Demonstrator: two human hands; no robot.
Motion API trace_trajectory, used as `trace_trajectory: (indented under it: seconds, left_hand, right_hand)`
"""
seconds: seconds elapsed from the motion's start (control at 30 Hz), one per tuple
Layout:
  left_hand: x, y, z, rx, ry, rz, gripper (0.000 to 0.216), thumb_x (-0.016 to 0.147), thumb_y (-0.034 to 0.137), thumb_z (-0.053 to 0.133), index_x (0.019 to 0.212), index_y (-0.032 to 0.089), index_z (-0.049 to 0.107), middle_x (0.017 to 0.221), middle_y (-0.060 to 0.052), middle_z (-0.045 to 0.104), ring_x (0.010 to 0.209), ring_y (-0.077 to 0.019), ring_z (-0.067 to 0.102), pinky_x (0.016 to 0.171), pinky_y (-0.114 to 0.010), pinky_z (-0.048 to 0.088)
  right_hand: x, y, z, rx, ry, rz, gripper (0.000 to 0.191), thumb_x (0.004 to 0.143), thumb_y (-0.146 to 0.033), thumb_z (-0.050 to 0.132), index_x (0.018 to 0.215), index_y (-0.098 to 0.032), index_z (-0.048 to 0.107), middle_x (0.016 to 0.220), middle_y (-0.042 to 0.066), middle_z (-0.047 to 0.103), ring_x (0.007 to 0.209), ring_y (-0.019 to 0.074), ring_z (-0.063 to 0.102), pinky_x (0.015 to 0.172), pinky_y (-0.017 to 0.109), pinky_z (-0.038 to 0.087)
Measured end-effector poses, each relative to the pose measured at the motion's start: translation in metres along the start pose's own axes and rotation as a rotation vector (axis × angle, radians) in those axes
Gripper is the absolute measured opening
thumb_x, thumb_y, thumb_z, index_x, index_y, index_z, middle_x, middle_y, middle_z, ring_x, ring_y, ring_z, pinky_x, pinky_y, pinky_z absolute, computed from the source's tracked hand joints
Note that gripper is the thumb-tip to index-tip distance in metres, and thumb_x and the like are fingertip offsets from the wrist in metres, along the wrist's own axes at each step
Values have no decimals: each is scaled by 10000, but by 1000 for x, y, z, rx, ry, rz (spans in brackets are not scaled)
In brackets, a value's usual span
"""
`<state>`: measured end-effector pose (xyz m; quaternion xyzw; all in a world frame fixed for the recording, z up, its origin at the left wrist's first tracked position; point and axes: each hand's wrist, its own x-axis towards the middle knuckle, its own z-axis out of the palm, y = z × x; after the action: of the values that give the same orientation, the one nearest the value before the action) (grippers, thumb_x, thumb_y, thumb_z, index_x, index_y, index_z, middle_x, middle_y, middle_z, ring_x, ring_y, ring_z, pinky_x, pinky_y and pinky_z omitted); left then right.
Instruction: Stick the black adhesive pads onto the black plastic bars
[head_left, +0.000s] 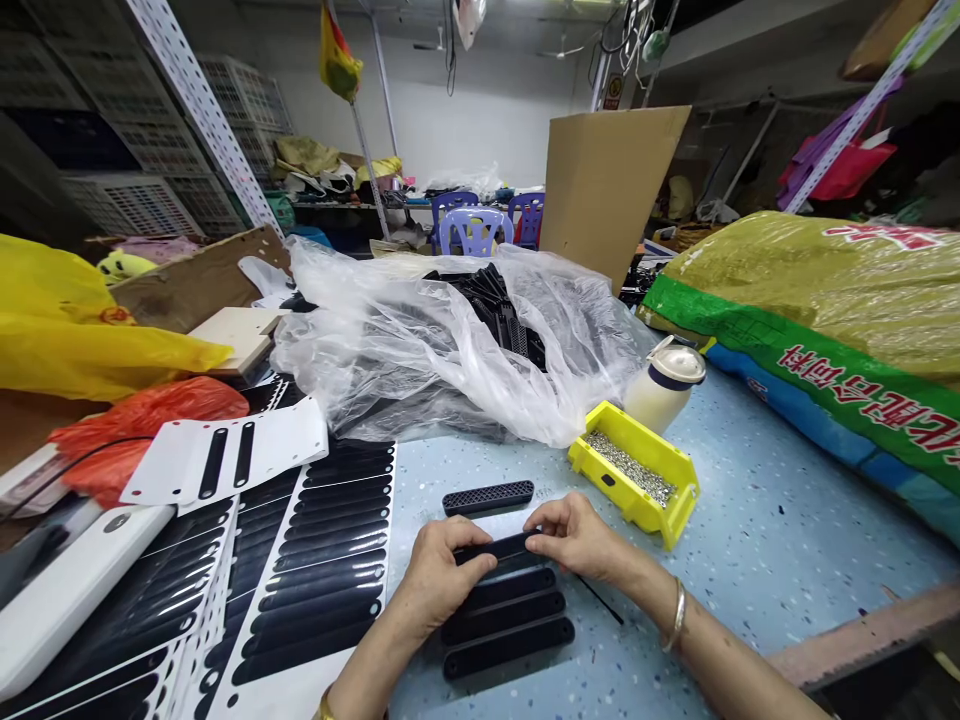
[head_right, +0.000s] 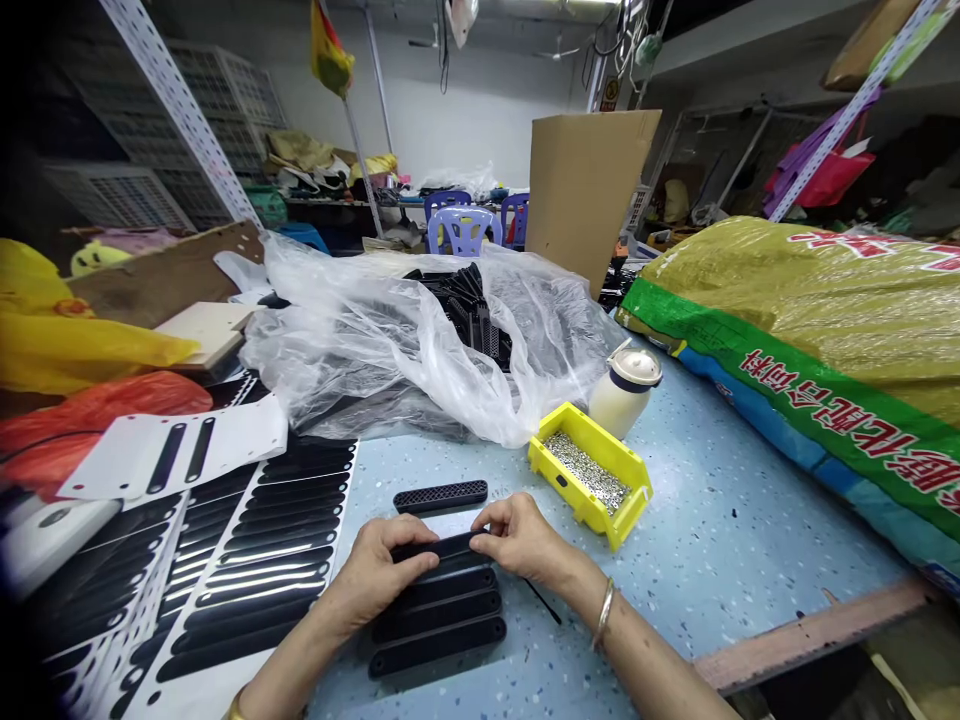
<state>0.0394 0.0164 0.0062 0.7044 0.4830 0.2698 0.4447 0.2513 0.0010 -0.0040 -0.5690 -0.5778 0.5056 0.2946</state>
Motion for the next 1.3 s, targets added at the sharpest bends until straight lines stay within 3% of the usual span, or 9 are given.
trace_trajectory:
  seconds: [0.2, 0.43, 0.63, 0.77, 0.87, 1.03, 1.13, 1.2, 1.3]
  left_hand:
    - [-1, 1, 1, 10, 11, 28, 119, 707, 241, 640, 686, 199, 749, 722, -45, 740, 731, -207, 665, 738, -304, 476]
    - [5, -3, 5, 83, 70, 4, 291, 765, 315, 539, 568, 181, 706, 573, -29, 677, 603, -185, 612, 606, -281, 435]
    - [-6, -6, -30, 59, 172, -22, 375, 812, 385, 470, 664, 169, 739, 648, -44, 732, 671, -208, 666, 651, -295, 480]
    - [-19, -1, -54, 110, 245, -23, 318, 801, 359, 511, 743, 171, 761, 699, -56, 758, 681, -224, 686, 648, -306, 485]
    - [-27, 2, -51, 248, 164, 13, 277, 754, 225, 508, 793, 188, 780, 739, -55, 774, 704, -227, 693, 674, -310, 487]
    - [-38, 5, -32, 324, -15, 21, 369, 734, 121, 424, 778, 184, 785, 683, -57, 757, 684, -216, 688, 654, -301, 496]
    - [-55, 7, -44, 224, 116, -15, 351, 783, 188, 457, 925, 180, 778, 804, -74, 780, 759, -228, 709, 693, -313, 529]
    - [-77, 4, -66, 163, 272, -36, 339, 810, 289, 492, 1007, 212, 757, 960, -70, 781, 874, -239, 713, 689, -299, 544]
    - [-129, -13, -106, 277, 633, -141, 335, 766, 440, 543, 954, 249, 745, 952, -50, 775, 864, -243, 708, 591, -263, 526]
  right_hand:
    - [-3, -2, -1, 62, -21, 57, 75, 700, -188, 663, 752, -165, 711, 470, -70, 495, 374, 67, 385, 371, 191, 288]
    - [1, 0, 4, 16, -55, 22, 155, 775, -265, 573, 704, -163, 667, 459, -65, 472, 360, 79, 402, 354, 189, 307]
    - [-5, -15, -2, -176, -1, -132, 362, 861, -257, 498, 509, -175, 519, 460, -58, 351, 462, 97, 368, 465, 229, 275]
    - [-8, -30, 2, -579, 190, -271, 321, 894, -309, 529, 652, -173, 690, 604, 7, 538, 599, 152, 499, 595, 267, 349]
    - [-7, -35, 17, -785, 215, -337, 206, 867, -329, 614, 818, -198, 765, 807, 73, 668, 778, 210, 596, 701, 295, 395]
    - [-9, -34, 34, -826, 56, -281, 219, 878, -257, 582, 764, -219, 766, 737, 52, 691, 723, 192, 613, 658, 285, 383]
    - [-19, -38, 25, -756, 93, -306, 249, 887, -247, 538, 755, -208, 746, 723, 50, 690, 704, 196, 615, 658, 295, 403]
    - [-30, -43, 16, -662, 217, -387, 295, 923, -267, 471, 792, -201, 727, 746, 62, 696, 709, 206, 622, 682, 315, 436]
    - [-58, -47, 16, -520, 455, -527, 303, 950, -314, 443, 823, -210, 697, 724, 73, 680, 664, 213, 621, 665, 333, 472]
